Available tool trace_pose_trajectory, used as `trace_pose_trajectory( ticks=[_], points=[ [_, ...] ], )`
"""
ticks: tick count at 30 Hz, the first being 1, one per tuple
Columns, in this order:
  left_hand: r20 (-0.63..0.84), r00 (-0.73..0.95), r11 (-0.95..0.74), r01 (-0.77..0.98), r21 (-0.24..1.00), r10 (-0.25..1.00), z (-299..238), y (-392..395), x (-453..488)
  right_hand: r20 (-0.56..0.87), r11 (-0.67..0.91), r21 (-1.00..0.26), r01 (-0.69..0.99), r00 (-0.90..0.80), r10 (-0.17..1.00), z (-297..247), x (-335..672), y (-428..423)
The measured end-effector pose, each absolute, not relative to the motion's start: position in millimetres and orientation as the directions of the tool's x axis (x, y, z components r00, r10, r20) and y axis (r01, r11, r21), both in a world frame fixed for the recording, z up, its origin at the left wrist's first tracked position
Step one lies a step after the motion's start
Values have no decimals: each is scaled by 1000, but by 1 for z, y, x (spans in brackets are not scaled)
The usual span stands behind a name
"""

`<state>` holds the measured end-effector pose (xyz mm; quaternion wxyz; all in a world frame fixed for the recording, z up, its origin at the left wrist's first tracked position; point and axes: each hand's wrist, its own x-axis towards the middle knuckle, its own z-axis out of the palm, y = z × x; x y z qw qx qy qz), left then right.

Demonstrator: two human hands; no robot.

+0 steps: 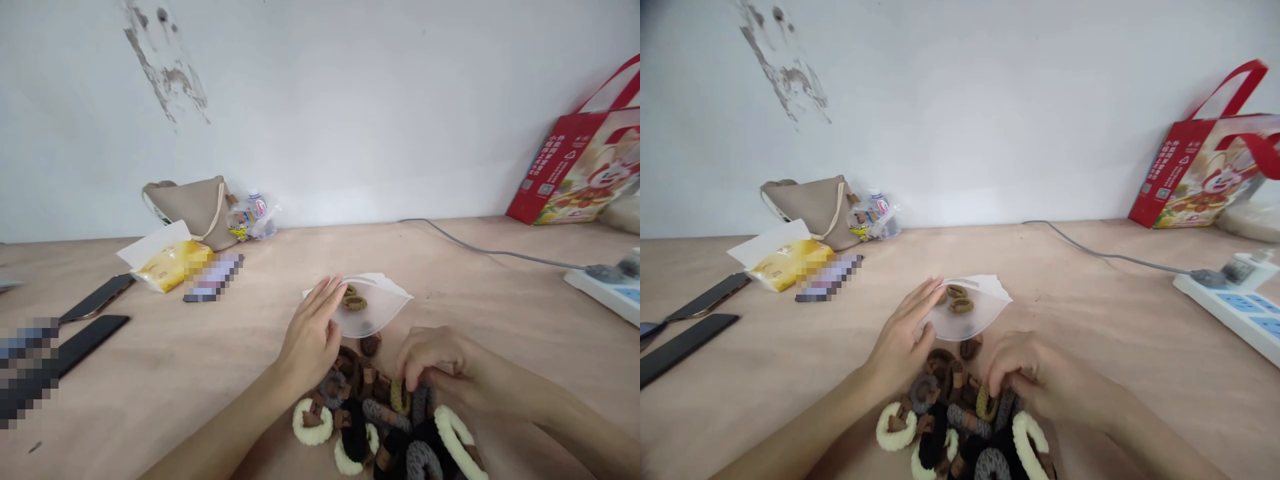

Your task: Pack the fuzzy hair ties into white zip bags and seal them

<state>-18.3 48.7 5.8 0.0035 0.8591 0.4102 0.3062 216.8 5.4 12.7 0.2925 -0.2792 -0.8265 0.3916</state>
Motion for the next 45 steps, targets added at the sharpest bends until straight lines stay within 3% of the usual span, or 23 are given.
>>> trace_pose_trajectory(
  ticks=[4,10,13,16,19,26,30,33,36,39,45],
  points=[
    [519,477,-662,703,259,709,6,49,-19,186,615,-706,352,-745,641,12,217,8],
    [528,470,-663,700,265,707,5,50,-21,121,598,-571,563,-663,739,7,225,11],
    [516,472,-659,702,271,715,6,48,-19,216,596,-586,550,-603,768,7,226,12],
    [524,487,-678,684,269,699,6,47,-18,344,550,-630,548,-437,831,5,218,11],
    [529,498,-692,671,267,687,6,47,-18,360,512,-707,487,-376,854,1,207,8],
    [518,469,-665,686,296,715,6,50,-21,168,442,-797,412,-551,817,14,220,6],
    [520,465,-664,683,304,716,6,51,-22,3,350,-896,274,-783,622,31,239,5],
    [516,471,-666,683,300,716,5,52,-22,-63,280,-924,262,-824,564,32,241,3],
    [519,468,-664,687,296,715,5,53,-21,-124,211,-928,307,-789,602,24,237,2],
    [519,465,-660,692,291,717,5,53,-22,-151,92,-946,312,-672,725,16,237,5],
    [525,474,-670,686,283,707,4,50,-20,-52,-13,-994,108,-359,932,2,226,16]
  ],
)
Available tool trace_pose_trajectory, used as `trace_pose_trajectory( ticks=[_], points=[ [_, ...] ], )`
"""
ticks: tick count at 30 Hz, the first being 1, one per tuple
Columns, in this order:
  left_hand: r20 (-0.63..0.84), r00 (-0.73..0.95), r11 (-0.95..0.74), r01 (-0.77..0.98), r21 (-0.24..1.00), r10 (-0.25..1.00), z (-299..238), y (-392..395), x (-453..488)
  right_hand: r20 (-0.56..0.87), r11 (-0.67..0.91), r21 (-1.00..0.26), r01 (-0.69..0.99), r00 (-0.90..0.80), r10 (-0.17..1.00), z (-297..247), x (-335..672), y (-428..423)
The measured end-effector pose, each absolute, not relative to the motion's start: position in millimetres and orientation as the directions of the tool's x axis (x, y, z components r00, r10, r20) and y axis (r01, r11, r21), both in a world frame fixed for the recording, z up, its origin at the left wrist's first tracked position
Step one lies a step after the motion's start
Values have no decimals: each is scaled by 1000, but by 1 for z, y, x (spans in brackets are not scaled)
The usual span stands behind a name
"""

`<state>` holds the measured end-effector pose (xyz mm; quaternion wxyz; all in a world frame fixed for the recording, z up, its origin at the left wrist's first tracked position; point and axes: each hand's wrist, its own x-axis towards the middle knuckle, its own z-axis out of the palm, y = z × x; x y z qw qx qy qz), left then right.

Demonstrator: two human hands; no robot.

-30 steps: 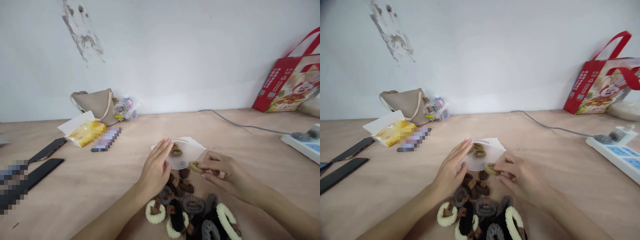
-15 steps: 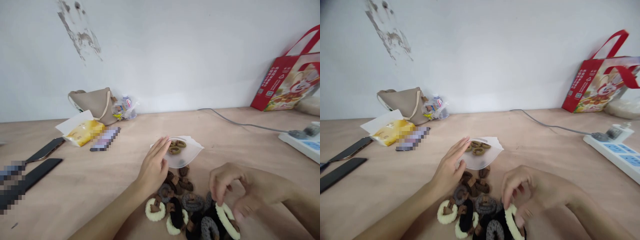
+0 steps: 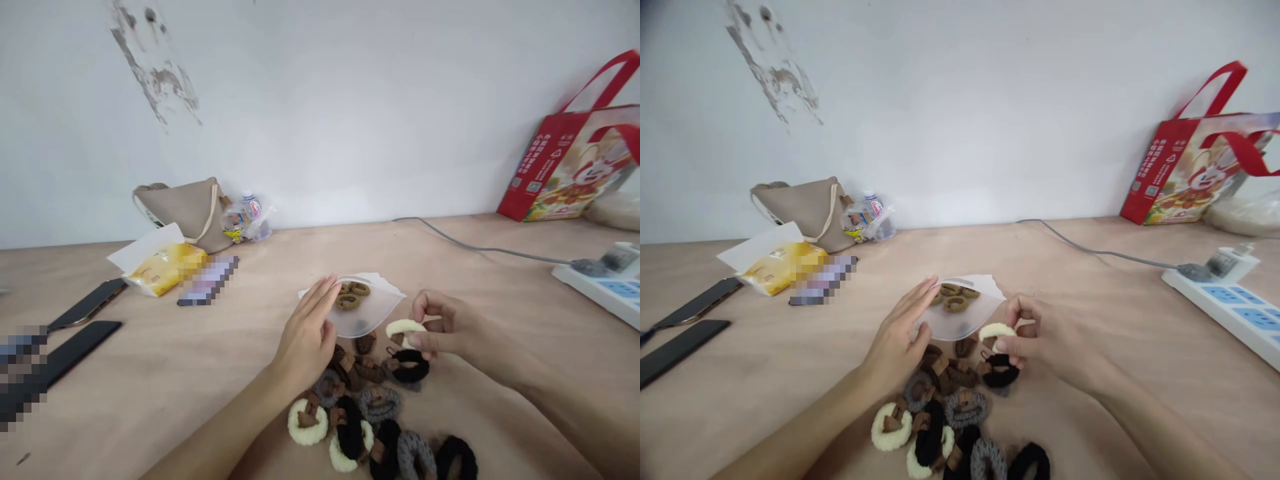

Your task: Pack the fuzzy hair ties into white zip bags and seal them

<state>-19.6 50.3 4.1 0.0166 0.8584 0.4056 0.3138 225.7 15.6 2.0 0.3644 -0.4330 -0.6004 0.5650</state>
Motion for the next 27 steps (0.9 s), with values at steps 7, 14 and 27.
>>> trace_pose_trajectory(
  ticks=[7,14,27],
  points=[
    [516,478,-672,680,294,710,5,50,-18,54,47,-998,-32,-288,956,-2,194,9],
    [538,453,-668,675,315,711,6,53,-23,131,203,-967,152,-387,913,1,201,2],
    [546,424,-647,693,319,723,8,58,-27,366,876,-386,290,-823,434,7,153,-32]
  ],
)
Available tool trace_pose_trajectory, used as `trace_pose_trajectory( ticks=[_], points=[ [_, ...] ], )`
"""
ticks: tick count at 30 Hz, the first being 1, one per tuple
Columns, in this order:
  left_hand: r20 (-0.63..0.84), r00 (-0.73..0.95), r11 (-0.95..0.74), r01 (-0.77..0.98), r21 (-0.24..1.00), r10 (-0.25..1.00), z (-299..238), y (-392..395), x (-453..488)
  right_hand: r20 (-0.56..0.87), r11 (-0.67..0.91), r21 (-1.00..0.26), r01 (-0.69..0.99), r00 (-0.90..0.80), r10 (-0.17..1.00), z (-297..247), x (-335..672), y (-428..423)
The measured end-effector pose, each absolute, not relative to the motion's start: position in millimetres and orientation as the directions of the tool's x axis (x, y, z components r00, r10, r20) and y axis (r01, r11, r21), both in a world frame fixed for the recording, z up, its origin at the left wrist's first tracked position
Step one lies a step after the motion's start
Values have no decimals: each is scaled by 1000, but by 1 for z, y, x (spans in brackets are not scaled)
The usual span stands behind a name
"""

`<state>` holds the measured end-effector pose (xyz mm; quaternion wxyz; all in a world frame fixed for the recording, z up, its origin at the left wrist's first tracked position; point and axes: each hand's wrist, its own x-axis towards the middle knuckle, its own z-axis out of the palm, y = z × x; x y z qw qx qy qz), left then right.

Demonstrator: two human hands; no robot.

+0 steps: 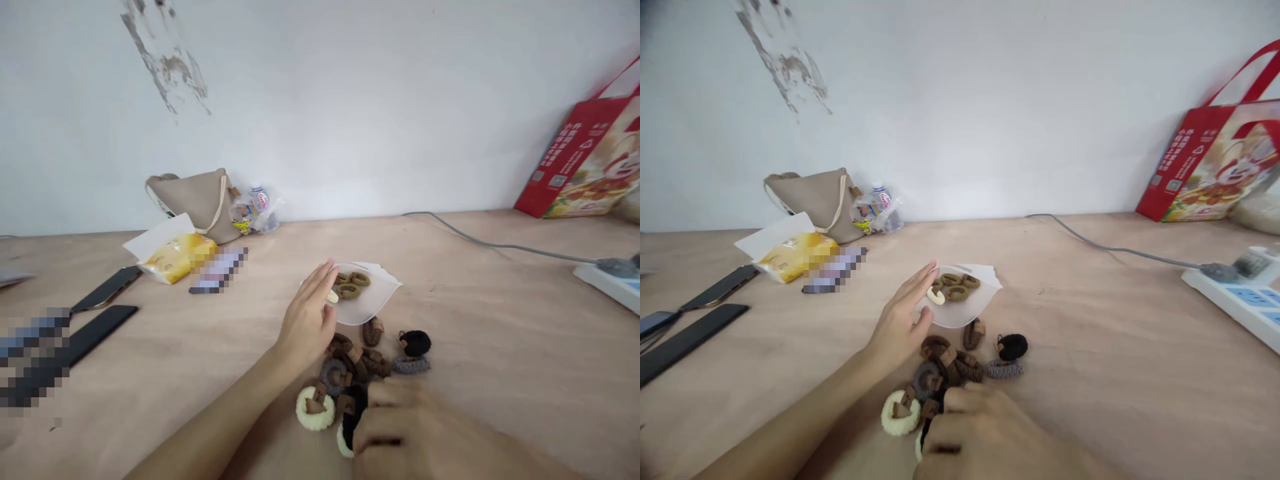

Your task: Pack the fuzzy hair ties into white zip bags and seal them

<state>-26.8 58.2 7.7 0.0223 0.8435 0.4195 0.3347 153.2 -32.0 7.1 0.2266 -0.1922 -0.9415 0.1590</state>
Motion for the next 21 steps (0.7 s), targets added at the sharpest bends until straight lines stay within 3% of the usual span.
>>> trace_pose_trajectory(
  ticks=[3,8,11,17,19,21],
  points=[
    [548,419,-645,692,324,724,7,58,-27,423,928,-145,343,-827,371,-8,141,-33],
    [549,420,-652,679,337,722,8,58,-29,403,910,4,414,-833,378,-10,137,-27],
    [541,410,-642,676,362,735,8,58,-29,392,911,-62,409,-829,399,-1,142,-24],
    [544,397,-637,673,375,739,10,58,-29,235,713,-368,597,-683,692,11,149,-17],
    [542,398,-636,675,374,741,10,58,-29,215,704,-384,597,-684,697,11,147,-17],
    [539,398,-634,677,374,742,10,58,-29,216,722,-314,617,-694,687,9,142,-17]
  ],
)
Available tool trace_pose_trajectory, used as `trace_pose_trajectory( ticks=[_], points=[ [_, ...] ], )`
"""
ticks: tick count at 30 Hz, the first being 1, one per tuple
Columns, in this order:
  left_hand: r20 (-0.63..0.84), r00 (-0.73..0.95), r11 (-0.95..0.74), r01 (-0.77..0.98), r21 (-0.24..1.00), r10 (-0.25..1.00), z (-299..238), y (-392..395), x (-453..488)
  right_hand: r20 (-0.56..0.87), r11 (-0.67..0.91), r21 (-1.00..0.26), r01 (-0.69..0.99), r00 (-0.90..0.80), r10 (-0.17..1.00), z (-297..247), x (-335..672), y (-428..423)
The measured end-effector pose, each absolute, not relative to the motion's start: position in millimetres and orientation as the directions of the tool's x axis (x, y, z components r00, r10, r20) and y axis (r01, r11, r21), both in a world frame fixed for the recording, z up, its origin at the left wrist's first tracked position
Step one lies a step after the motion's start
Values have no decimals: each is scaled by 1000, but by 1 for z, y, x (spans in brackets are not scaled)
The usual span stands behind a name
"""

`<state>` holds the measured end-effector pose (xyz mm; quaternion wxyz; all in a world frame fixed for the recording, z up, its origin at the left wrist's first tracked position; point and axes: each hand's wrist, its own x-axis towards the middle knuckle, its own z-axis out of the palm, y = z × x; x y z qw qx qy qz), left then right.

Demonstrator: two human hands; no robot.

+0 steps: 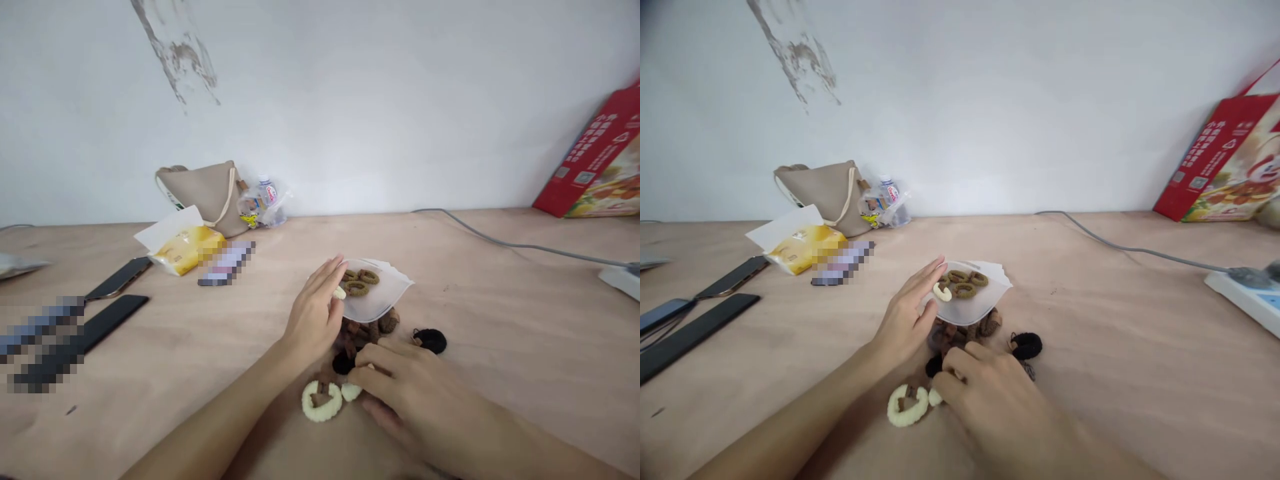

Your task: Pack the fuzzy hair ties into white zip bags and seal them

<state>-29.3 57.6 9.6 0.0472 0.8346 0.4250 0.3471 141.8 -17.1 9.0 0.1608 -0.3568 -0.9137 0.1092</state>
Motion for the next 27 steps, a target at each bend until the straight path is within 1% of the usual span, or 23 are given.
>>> trace_pose_trajectory(
  ticks=[2,3,4,6,8,9,11,12,13,14,15,17,19,21,24,26,27],
  points=[
    [539,395,-632,677,376,744,10,58,-29,214,729,-221,648,-697,685,9,138,-17],
    [536,393,-629,678,380,747,10,58,-29,215,727,-202,656,-695,686,10,137,-17],
    [533,390,-626,678,386,751,10,58,-30,219,722,-215,658,-688,692,11,137,-16],
    [526,384,-620,673,404,759,10,58,-30,228,704,-327,630,-671,706,16,141,-12],
    [525,386,-625,658,420,759,11,57,-31,286,649,-452,612,-589,756,21,149,-6],
    [528,391,-633,648,424,754,12,57,-32,339,616,-482,623,-516,787,22,153,-3],
    [539,401,-650,631,425,741,12,56,-33,456,545,-489,681,-333,825,24,159,3],
    [543,403,-655,626,424,737,12,56,-33,493,515,-484,707,-266,829,24,160,5],
    [545,404,-657,623,424,735,12,56,-34,504,506,-477,718,-249,827,24,159,5],
    [545,402,-655,624,426,736,12,56,-34,496,525,-462,715,-283,821,24,156,4],
    [543,396,-650,627,429,740,11,56,-34,476,576,-422,700,-370,798,24,151,1],
    [536,384,-636,639,433,752,11,57,-33,419,732,-282,620,-607,675,22,136,-6],
    [534,374,-626,647,435,758,10,58,-32,354,845,-140,517,-771,530,18,118,-13],
    [532,372,-623,648,438,761,10,58,-32,322,884,-74,462,-828,460,11,103,-17],
    [530,372,-624,640,448,762,11,59,-33,318,901,-39,433,-849,422,4,95,-17],
    [527,373,-624,634,457,764,12,58,-33,328,904,-33,427,-850,413,9,103,-13],
    [527,371,-624,631,461,765,12,58,-34,336,894,-36,446,-837,432,14,109,-10]
  ],
)
